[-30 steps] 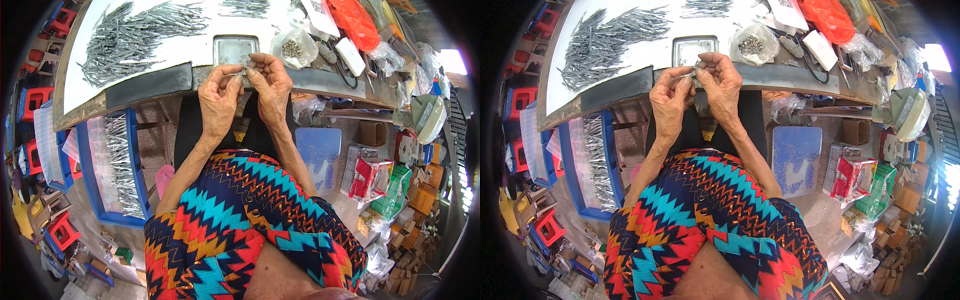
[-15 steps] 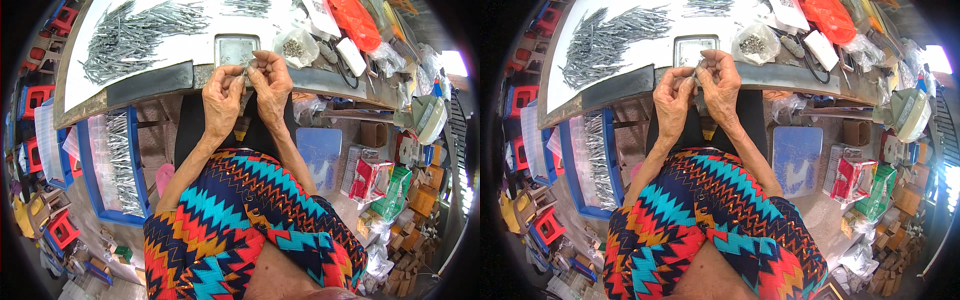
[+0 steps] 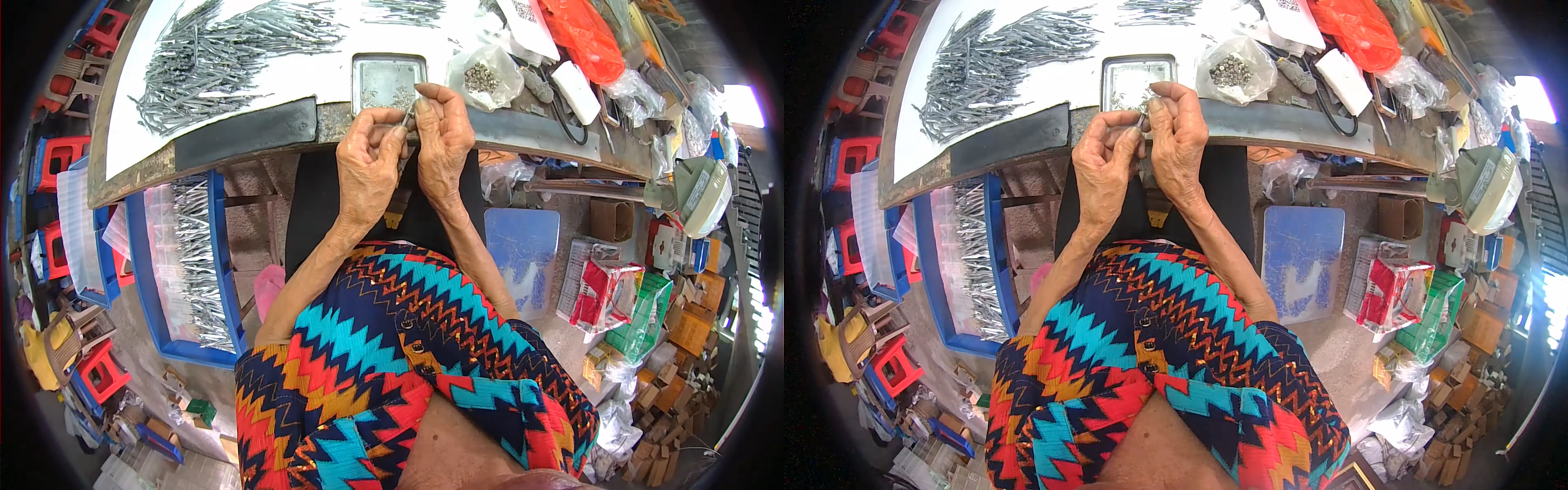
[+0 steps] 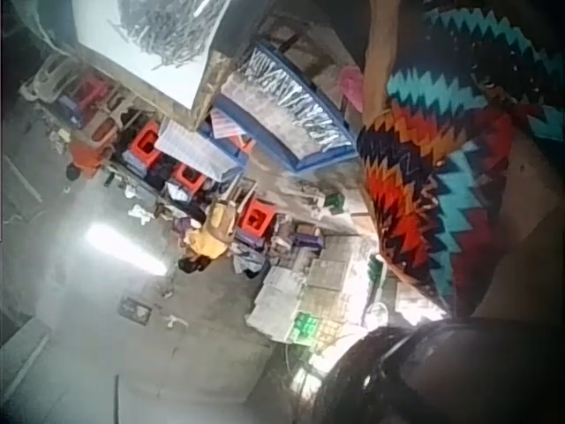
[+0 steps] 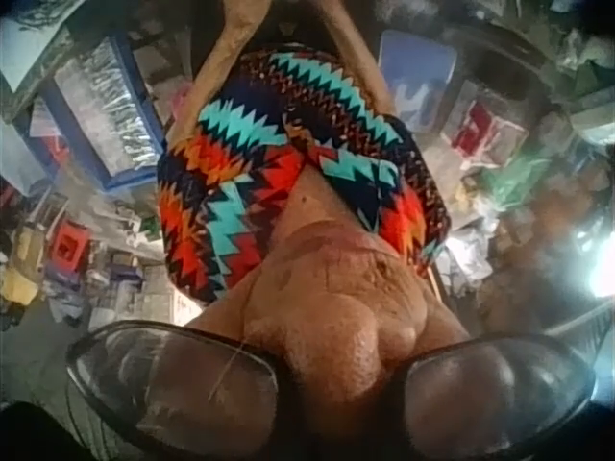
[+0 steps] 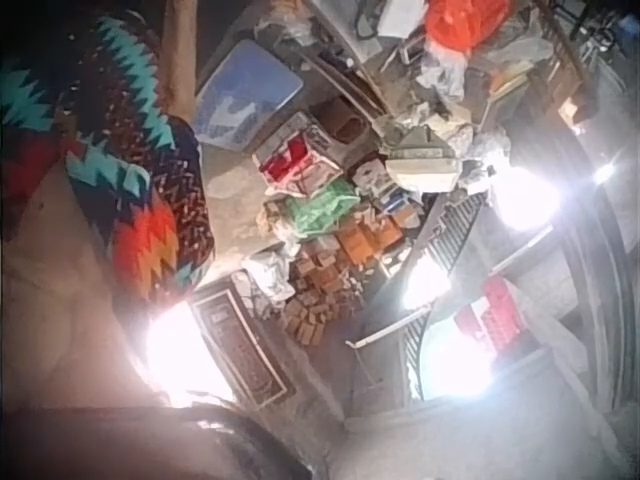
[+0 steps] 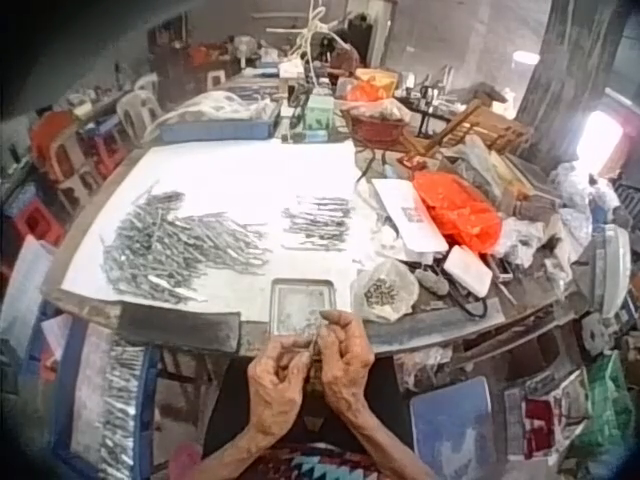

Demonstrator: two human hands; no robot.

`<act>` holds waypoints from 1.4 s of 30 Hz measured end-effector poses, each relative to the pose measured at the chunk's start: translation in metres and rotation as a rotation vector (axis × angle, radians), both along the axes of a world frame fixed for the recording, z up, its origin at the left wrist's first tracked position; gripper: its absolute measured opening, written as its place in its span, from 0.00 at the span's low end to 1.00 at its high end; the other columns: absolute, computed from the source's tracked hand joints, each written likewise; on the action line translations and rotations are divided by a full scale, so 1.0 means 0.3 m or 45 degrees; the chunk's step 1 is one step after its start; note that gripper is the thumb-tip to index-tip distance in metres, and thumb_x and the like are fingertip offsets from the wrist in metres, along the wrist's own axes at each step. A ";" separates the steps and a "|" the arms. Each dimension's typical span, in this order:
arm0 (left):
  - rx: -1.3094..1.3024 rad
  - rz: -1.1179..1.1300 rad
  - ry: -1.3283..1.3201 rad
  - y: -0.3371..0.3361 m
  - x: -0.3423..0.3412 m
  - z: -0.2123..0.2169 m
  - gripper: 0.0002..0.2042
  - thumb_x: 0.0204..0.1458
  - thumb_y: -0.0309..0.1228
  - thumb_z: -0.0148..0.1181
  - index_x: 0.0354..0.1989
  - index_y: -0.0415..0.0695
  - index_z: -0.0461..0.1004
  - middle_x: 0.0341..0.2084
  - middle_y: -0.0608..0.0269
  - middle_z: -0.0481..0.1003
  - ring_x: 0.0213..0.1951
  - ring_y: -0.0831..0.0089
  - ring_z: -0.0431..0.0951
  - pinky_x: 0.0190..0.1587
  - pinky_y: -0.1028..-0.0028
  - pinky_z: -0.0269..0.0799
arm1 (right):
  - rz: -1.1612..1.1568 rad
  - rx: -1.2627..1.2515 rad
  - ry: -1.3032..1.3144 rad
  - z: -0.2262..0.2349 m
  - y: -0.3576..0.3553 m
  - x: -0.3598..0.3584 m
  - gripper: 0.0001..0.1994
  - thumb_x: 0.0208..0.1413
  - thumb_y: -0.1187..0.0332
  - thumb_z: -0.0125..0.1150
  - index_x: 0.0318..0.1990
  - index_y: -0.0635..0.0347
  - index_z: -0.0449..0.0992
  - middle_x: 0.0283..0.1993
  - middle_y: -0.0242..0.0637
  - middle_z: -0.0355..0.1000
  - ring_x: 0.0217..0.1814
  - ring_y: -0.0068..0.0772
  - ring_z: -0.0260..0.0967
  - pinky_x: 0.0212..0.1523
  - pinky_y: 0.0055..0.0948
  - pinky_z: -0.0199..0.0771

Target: Assembling small metal hardware components by hand at a workshop bench.

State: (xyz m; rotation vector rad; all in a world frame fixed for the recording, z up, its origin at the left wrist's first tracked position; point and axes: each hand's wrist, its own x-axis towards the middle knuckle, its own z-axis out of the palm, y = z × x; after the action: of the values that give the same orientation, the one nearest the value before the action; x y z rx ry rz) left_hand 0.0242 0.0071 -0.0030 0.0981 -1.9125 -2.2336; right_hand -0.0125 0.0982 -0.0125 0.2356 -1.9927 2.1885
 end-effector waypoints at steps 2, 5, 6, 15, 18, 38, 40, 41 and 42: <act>0.066 -0.022 -0.092 -0.009 -0.002 0.005 0.07 0.51 0.23 0.51 0.39 0.38 0.68 0.18 0.71 0.70 0.18 0.90 0.65 0.17 0.89 0.58 | 0.023 -0.024 0.036 0.003 0.002 0.008 0.11 0.54 0.74 0.50 0.45 0.68 0.63 0.28 0.30 0.66 0.28 0.14 0.60 0.27 0.13 0.60; 0.051 -0.040 -0.114 -0.009 0.002 0.000 0.07 0.52 0.24 0.50 0.39 0.38 0.68 0.18 0.71 0.69 0.18 0.90 0.65 0.17 0.90 0.58 | 0.052 -0.042 0.073 0.003 0.008 0.013 0.11 0.54 0.76 0.49 0.45 0.68 0.62 0.26 0.30 0.65 0.25 0.14 0.59 0.22 0.13 0.60; 0.051 -0.040 -0.114 -0.009 0.002 0.000 0.07 0.52 0.24 0.50 0.39 0.38 0.68 0.18 0.71 0.69 0.18 0.90 0.65 0.17 0.90 0.58 | 0.056 -0.037 0.072 0.003 0.009 0.015 0.11 0.54 0.76 0.49 0.45 0.68 0.62 0.26 0.30 0.65 0.24 0.14 0.59 0.21 0.13 0.60; 0.256 -0.105 -0.190 0.012 0.007 0.015 0.05 0.52 0.22 0.49 0.37 0.37 0.67 0.15 0.70 0.68 0.15 0.89 0.62 0.16 0.88 0.56 | -0.013 -0.169 -0.019 0.008 0.001 0.026 0.12 0.52 0.78 0.49 0.44 0.69 0.61 0.28 0.31 0.66 0.25 0.11 0.58 0.24 0.10 0.58; 0.283 -0.112 -0.141 0.019 0.015 0.002 0.07 0.52 0.23 0.49 0.39 0.38 0.67 0.16 0.72 0.67 0.14 0.90 0.59 0.14 0.88 0.52 | -0.049 -0.175 -0.020 0.009 -0.008 0.029 0.12 0.51 0.78 0.49 0.44 0.69 0.61 0.26 0.30 0.66 0.22 0.10 0.57 0.21 0.10 0.56; 0.470 -0.020 -0.133 -0.073 0.020 -0.017 0.06 0.52 0.20 0.47 0.38 0.36 0.65 0.17 0.67 0.68 0.12 0.89 0.56 0.13 0.87 0.49 | -0.013 0.503 0.097 0.000 -0.010 -0.107 0.07 0.53 0.74 0.47 0.36 0.69 0.67 0.17 0.42 0.64 0.18 0.32 0.64 0.21 0.32 0.62; 0.442 0.012 -0.127 -0.081 0.030 -0.016 0.06 0.52 0.21 0.47 0.38 0.36 0.65 0.17 0.67 0.68 0.13 0.90 0.56 0.13 0.87 0.49 | -0.108 0.807 0.188 -0.003 -0.018 -0.155 0.07 0.49 0.75 0.48 0.35 0.69 0.68 0.18 0.49 0.67 0.21 0.46 0.67 0.25 0.39 0.65; 0.421 0.011 -0.123 -0.086 0.033 -0.017 0.06 0.52 0.21 0.47 0.38 0.36 0.65 0.17 0.67 0.67 0.14 0.90 0.57 0.14 0.88 0.49 | -0.133 0.809 0.268 -0.023 -0.026 -0.184 0.08 0.46 0.76 0.47 0.33 0.71 0.68 0.23 0.54 0.68 0.27 0.55 0.67 0.30 0.43 0.66; 0.400 0.011 -0.119 -0.091 0.036 -0.019 0.06 0.52 0.21 0.48 0.38 0.37 0.66 0.17 0.68 0.67 0.14 0.90 0.57 0.14 0.88 0.49 | -0.129 0.808 0.271 -0.032 -0.032 -0.206 0.08 0.46 0.76 0.47 0.33 0.71 0.68 0.23 0.54 0.68 0.27 0.55 0.67 0.30 0.43 0.66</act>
State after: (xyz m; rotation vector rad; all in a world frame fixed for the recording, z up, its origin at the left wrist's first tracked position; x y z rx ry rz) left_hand 0.0349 -0.0202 -0.0085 0.2604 -1.5819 -2.5462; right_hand -0.0745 0.0886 -0.0221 0.4132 -2.4366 1.3461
